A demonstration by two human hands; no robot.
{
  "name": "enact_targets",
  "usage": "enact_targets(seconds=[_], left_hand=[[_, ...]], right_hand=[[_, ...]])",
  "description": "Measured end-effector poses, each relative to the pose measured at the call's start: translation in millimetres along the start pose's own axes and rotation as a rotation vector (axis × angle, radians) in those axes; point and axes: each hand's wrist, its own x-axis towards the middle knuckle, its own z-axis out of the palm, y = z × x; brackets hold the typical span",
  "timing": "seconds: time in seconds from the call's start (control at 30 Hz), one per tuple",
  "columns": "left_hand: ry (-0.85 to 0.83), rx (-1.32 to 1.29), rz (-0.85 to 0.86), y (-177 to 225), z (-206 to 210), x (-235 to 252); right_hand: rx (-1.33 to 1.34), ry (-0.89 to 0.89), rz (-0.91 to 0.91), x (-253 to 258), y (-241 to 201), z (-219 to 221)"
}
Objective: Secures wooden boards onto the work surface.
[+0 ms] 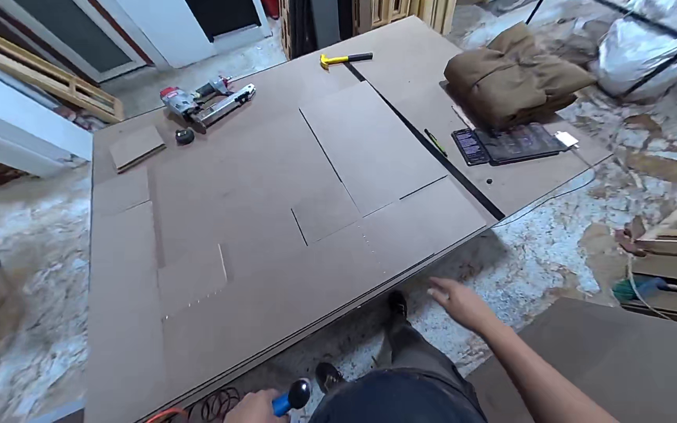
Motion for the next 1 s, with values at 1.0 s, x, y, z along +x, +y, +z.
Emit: enact_targets(seconds=[1.0], left_hand=[[0.310,0.041,0.001,93.7,-275.7,128.8]], right_hand=[[-0.211,0.618,-0.102,274.4,47.6,-96.3]])
